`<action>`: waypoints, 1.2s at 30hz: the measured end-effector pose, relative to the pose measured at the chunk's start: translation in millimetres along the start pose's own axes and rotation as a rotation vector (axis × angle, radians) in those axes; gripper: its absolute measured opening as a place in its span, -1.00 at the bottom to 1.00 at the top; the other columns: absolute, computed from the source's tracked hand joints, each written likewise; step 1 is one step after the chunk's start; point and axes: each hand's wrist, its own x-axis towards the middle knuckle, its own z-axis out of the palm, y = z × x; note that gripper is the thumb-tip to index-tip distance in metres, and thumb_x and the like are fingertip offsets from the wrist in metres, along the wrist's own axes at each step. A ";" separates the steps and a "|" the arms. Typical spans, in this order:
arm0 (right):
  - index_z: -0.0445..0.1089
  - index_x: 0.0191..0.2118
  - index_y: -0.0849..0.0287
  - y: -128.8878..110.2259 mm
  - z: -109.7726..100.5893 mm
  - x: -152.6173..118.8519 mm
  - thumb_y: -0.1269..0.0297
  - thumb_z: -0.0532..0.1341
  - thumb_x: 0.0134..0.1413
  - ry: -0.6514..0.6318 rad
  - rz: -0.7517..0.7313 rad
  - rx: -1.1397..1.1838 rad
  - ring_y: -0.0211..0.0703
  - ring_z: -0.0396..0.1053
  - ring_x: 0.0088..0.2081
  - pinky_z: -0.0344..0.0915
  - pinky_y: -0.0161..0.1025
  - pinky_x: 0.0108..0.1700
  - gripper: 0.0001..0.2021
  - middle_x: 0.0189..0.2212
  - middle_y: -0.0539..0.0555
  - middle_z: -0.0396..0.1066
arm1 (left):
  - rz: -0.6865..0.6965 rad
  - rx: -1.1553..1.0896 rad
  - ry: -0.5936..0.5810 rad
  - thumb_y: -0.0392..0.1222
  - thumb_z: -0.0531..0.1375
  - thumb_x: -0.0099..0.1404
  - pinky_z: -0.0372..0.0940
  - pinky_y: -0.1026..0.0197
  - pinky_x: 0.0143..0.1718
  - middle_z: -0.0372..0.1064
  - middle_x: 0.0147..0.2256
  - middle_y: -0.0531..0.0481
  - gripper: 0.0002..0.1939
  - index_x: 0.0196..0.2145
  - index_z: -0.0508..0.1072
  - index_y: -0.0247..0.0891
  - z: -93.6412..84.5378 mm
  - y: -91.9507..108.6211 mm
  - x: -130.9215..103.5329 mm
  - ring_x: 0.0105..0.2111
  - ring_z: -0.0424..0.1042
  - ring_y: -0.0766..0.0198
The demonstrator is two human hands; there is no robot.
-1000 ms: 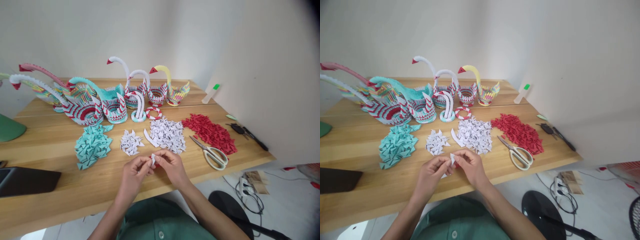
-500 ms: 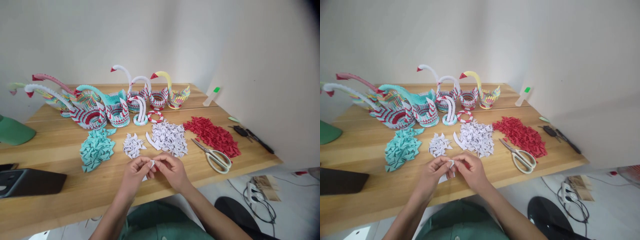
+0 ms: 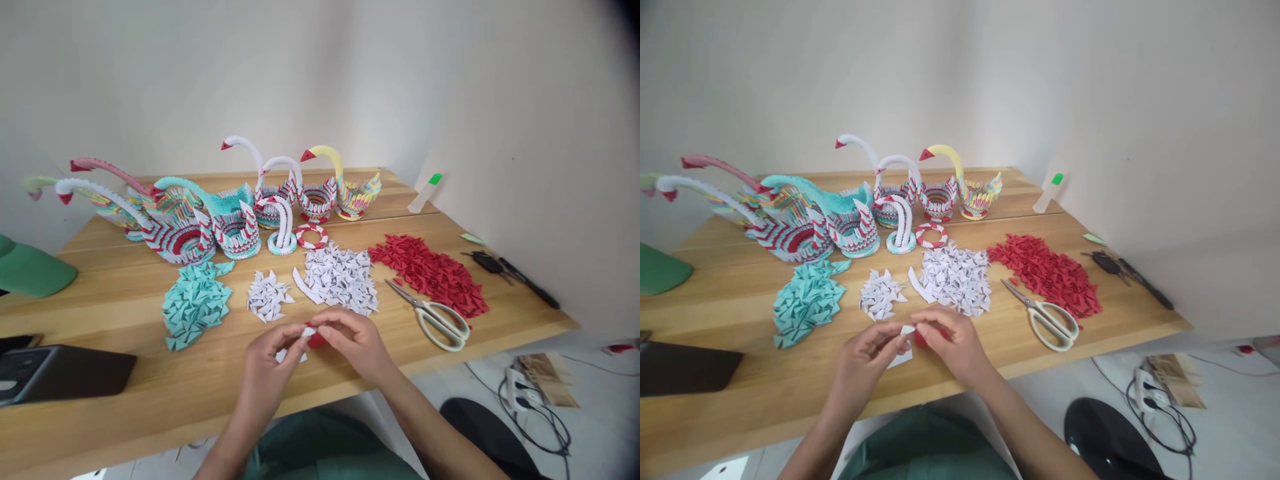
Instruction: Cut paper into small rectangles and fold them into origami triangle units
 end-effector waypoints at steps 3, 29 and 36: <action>0.54 -0.26 0.11 -1.5 -2.0 -0.3 0.29 0.30 0.10 -0.023 0.108 0.042 -0.13 0.49 -0.29 0.37 -0.24 -0.21 -0.91 -0.34 0.05 0.55 | 0.116 0.190 0.014 -0.18 0.27 0.19 0.35 0.21 -0.32 0.56 -0.39 -0.06 -0.88 -0.34 0.60 -0.22 1.9 2.2 -4.2 -0.39 0.50 0.17; 0.52 -0.32 0.13 1.4 7.5 -4.8 0.19 0.30 0.12 0.060 0.044 0.142 -0.21 0.45 -0.39 0.38 -0.30 -0.29 -0.87 -0.43 0.03 0.49 | 0.276 0.227 0.131 -0.25 0.25 0.22 0.34 0.27 -0.30 0.56 -0.39 0.00 -0.92 -0.32 0.57 -0.19 3.6 -5.0 -9.6 -0.38 0.50 0.25; 0.53 -0.33 0.12 -0.1 10.9 -8.2 0.28 0.33 0.07 0.138 0.041 0.103 -0.20 0.46 -0.37 0.37 -0.32 -0.31 -0.94 -0.41 0.03 0.52 | -0.035 -0.209 0.074 -0.19 0.33 0.13 0.27 0.35 -0.43 0.43 -0.55 0.08 -0.88 -0.37 0.52 -0.26 13.3 -13.1 -9.8 -0.51 0.35 0.37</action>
